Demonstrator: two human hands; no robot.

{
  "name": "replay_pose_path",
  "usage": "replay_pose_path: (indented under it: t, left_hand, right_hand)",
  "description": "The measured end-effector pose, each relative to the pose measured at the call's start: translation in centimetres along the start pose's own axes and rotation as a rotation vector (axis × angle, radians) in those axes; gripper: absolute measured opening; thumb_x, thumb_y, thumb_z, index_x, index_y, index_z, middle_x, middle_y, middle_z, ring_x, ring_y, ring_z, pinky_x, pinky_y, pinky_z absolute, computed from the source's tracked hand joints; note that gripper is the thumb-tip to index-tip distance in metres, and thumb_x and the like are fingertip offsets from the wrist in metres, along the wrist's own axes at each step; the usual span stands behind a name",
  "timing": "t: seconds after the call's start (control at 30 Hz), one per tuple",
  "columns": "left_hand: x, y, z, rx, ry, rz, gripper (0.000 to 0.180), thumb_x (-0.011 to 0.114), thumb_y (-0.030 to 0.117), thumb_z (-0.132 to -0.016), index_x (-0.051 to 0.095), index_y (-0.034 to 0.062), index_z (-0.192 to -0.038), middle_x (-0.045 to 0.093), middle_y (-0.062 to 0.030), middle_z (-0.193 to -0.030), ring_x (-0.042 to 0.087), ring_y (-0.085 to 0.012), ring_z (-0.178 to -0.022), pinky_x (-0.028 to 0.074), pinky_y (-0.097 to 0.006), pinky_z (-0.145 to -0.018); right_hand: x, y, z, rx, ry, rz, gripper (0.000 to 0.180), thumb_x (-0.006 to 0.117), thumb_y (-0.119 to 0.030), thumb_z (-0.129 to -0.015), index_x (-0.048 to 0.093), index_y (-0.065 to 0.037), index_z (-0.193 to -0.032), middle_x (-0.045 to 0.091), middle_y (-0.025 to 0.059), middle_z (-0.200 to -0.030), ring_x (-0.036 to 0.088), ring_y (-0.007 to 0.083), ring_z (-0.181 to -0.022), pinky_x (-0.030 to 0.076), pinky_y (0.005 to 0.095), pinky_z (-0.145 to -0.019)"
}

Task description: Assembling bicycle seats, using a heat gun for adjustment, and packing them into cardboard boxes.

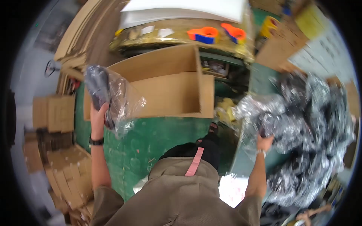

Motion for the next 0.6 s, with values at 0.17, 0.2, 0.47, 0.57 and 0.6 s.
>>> replay_pose_path:
  t: [0.17, 0.2, 0.47, 0.57, 0.6]
  left_hand:
    - [-6.7, -12.4, -10.1, -0.151, -0.088, -0.439, 0.076, 0.077, 0.032, -0.074, 0.045, -0.0090, -0.129, 0.064, -0.0225, -0.117, 0.063, -0.0310, -0.105, 0.048, -0.038, -0.094]
    - [-6.9, -15.2, -11.5, -0.242, -0.136, -0.645, 0.082, 0.077, 0.036, -0.072, 0.042, -0.0099, -0.131, 0.063, -0.0266, -0.118, 0.063, -0.0354, -0.108, 0.049, -0.040, -0.094]
    - [-4.0, -43.8, -19.9, -0.456, -0.329, -0.687, 0.111, 0.079, 0.042, -0.069, 0.018, -0.0063, -0.148, 0.054, -0.0314, -0.133, 0.057, -0.0384, -0.121, 0.048, -0.041, -0.101]
    - [-3.6, -53.2, -20.3, -0.509, -0.366, -0.688, 0.112, 0.078, 0.040, -0.071, 0.013, -0.0020, -0.152, 0.049, -0.0287, -0.140, 0.053, -0.0394, -0.127, 0.043, -0.040, -0.107]
    - [-2.7, -56.0, -20.0, -0.533, -0.377, -0.676, 0.112, 0.078, 0.040, -0.071, 0.013, -0.0020, -0.152, 0.049, -0.0287, -0.140, 0.053, -0.0394, -0.127, 0.043, -0.040, -0.107]
  right_hand:
    - [-1.2, -0.6, -0.1, 0.118, -0.062, -0.009, 0.078, 0.080, -0.032, -0.069, 0.046, 0.007, -0.127, 0.065, 0.0280, -0.110, 0.062, 0.0455, -0.105, 0.048, 0.0460, -0.094]
    - [-2.5, -0.7, -0.3, 0.087, -0.042, -0.019, 0.071, 0.079, -0.030, -0.071, 0.051, 0.008, -0.123, 0.067, 0.0256, -0.110, 0.064, 0.0410, -0.103, 0.049, 0.0438, -0.093]
    - [-17.7, -34.1, 12.9, -0.361, -0.149, -0.297, 0.084, 0.079, -0.005, -0.077, 0.031, 0.005, -0.146, 0.052, 0.0170, -0.132, 0.054, 0.0236, -0.114, 0.044, 0.0349, -0.100]
    - [-12.8, -54.9, 21.3, -0.846, -0.452, -0.179, 0.080, 0.083, -0.001, -0.061, 0.049, 0.001, -0.133, 0.061, 0.0210, -0.124, 0.061, 0.0362, -0.111, 0.045, 0.0426, -0.101]
    - [-10.4, -62.7, 24.8, -1.062, -0.583, -0.037, 0.077, 0.082, -0.004, -0.059, 0.053, -0.001, -0.130, 0.062, 0.0195, -0.121, 0.060, 0.0407, -0.108, 0.047, 0.0457, -0.096]
Point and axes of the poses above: each hand's wrist, its own z-axis away from the middle knuckle, its own x-axis out of the palm, y = z × x, the point moved 9 cm from there along -z, towards the middle knuckle
